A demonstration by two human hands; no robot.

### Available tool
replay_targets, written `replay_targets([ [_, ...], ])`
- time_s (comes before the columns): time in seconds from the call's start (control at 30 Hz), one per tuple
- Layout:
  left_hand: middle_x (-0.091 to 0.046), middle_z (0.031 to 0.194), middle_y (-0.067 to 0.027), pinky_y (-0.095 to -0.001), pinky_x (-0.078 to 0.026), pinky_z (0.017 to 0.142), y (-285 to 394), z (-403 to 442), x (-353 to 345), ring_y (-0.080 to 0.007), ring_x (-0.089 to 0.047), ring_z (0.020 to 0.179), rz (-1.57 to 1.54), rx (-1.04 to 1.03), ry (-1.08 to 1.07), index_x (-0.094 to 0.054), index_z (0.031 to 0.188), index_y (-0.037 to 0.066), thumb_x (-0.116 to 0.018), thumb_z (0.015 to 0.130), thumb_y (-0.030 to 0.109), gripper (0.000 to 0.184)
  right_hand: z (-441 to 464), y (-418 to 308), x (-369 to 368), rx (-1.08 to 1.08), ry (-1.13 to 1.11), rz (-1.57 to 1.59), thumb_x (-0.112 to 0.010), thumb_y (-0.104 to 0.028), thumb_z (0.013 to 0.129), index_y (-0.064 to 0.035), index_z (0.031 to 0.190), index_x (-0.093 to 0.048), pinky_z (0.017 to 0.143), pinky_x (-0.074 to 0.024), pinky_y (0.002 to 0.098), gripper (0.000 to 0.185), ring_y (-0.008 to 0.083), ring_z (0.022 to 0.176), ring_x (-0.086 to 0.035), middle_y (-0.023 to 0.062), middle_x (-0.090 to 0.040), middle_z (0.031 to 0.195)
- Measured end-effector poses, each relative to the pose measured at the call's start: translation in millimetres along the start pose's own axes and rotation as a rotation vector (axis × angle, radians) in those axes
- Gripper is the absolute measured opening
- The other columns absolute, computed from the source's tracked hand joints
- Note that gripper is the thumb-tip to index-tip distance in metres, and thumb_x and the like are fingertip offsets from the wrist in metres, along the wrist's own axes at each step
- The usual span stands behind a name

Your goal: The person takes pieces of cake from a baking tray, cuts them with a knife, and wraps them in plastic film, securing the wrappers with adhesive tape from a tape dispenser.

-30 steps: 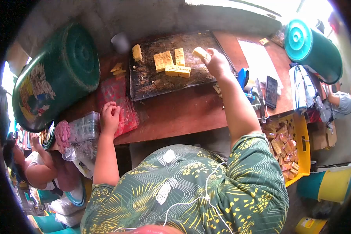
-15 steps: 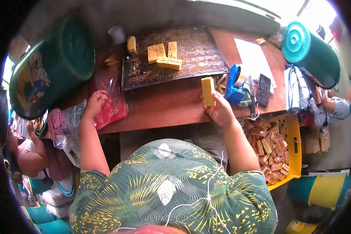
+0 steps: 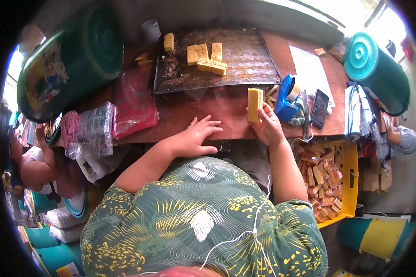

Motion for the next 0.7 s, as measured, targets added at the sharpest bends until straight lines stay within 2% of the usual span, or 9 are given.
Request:
replay_targets([
  [0.07, -0.054, 0.149, -0.0165, -0.0496, -0.032, 0.123, -21, -1, 23, -0.0351, -0.044, 0.145, -0.309, -0.019, 0.127, -0.058, 0.14, 0.006, -0.079, 0.089, 0.029, 0.06, -1, 0, -5, 0.013, 0.001, -0.2, -0.068, -0.018, 0.102, -0.0067, 0.141, -0.051, 0.093, -0.0534, 0.0326, 0.044, 0.0159, 0.104, -0.065, 0.0088, -0.067, 0.12],
  [0.1, -0.055, 0.147, -0.0172, -0.0399, -0.038, 0.119, -29, -7, 39, -0.0347, -0.045, 0.144, -0.128, 0.019, 0.233, -0.057, 0.142, 0.006, -0.08, 0.088, 0.023, 0.061, -1, 1, -9, 0.024, 0.0, -0.372, -0.069, -0.015, 0.102, -0.0061, 0.142, -0.05, 0.093, -0.0526, 0.0313, 0.046, 0.0143, 0.104, -0.064, 0.0078, -0.067, 0.12],
  [0.13, -0.053, 0.15, -0.0144, -0.0437, -0.035, 0.121, -41, -15, 47, -0.0338, -0.041, 0.146, 0.028, 0.094, 0.289, -0.056, 0.143, 0.006, -0.082, 0.086, 0.031, 0.068, -1, -3, -24, 0.033, 0.001, -0.542, -0.069, -0.013, 0.101, -0.0054, 0.144, -0.049, 0.093, -0.0518, 0.0299, 0.048, 0.0127, 0.105, -0.063, 0.0067, -0.067, 0.119],
  [0.2, -0.047, 0.156, -0.0099, -0.0489, -0.03, 0.124, -64, -30, 40, -0.0318, -0.036, 0.149, 0.205, 0.358, 0.192, -0.053, 0.146, 0.008, -0.083, 0.083, 0.043, 0.078, 3, 2, -47, 0.027, -0.123, -0.658, -0.074, -0.005, 0.095, -0.0041, 0.145, -0.052, 0.095, -0.0515, 0.0294, 0.054, 0.0118, 0.108, -0.063, 0.0076, -0.068, 0.121],
  [0.27, -0.046, 0.157, -0.008, -0.0507, -0.027, 0.124, -61, -34, 34, -0.0332, -0.035, 0.15, 0.235, 0.37, 0.193, -0.053, 0.146, 0.008, -0.084, 0.08, 0.049, 0.084, 8, 3, -89, 0.015, -0.16, -1.012, -0.078, -0.006, 0.092, -0.0059, 0.141, -0.057, 0.096, -0.0525, 0.0305, 0.054, 0.0131, 0.113, -0.063, 0.0094, -0.069, 0.125],
  [0.4, -0.047, 0.156, -0.0065, -0.0524, -0.026, 0.124, -61, -42, 25, -0.034, -0.035, 0.15, 0.258, 0.338, 0.252, -0.053, 0.146, 0.008, -0.083, 0.08, 0.054, 0.086, 40, 25, -114, 0.325, -0.193, -1.505, -0.085, -0.012, 0.078, -0.0053, 0.131, -0.065, 0.101, -0.0529, 0.0423, 0.057, 0.0345, 0.115, -0.066, 0.0154, -0.07, 0.124],
  [0.53, -0.049, 0.154, -0.0073, -0.0522, -0.026, 0.124, -58, -44, 31, -0.0346, -0.036, 0.149, 0.269, 0.312, 0.26, -0.054, 0.145, 0.008, -0.082, 0.08, 0.055, 0.084, 48, 38, -105, 0.307, -0.216, -1.538, -0.088, -0.018, 0.075, -0.0072, 0.123, -0.069, 0.102, -0.051, 0.0432, 0.053, 0.0349, 0.114, -0.064, 0.0142, -0.071, 0.118],
  [0.63, -0.054, 0.148, -0.0081, -0.0521, -0.029, 0.121, -56, -42, 36, -0.0345, -0.041, 0.144, 0.218, 0.294, 0.268, -0.058, 0.14, 0.008, -0.082, 0.081, 0.053, 0.077, 48, 43, -96, 0.272, -0.225, -1.526, -0.088, -0.02, 0.074, -0.0107, 0.13, -0.066, 0.105, -0.0488, 0.0462, 0.061, 0.0352, 0.12, -0.061, 0.0128, -0.069, 0.125],
  [0.7, -0.057, 0.143, -0.0084, -0.0514, -0.032, 0.119, -56, -33, 49, -0.0339, -0.045, 0.139, 0.132, 0.314, 0.248, -0.061, 0.136, 0.009, -0.081, 0.082, 0.051, 0.071, 39, 40, -99, 0.388, -0.114, -1.626, -0.089, -0.023, 0.073, -0.014, 0.135, -0.062, 0.106, -0.0468, 0.0486, 0.068, 0.0357, 0.124, -0.058, 0.0124, -0.066, 0.13],
])
Point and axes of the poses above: each hand's wrist, its own z-axis towards the middle knuckle, its own x-axis out of the back of the hand, y = z × x, the point moved 5 cm from there along z, towards the middle knuckle
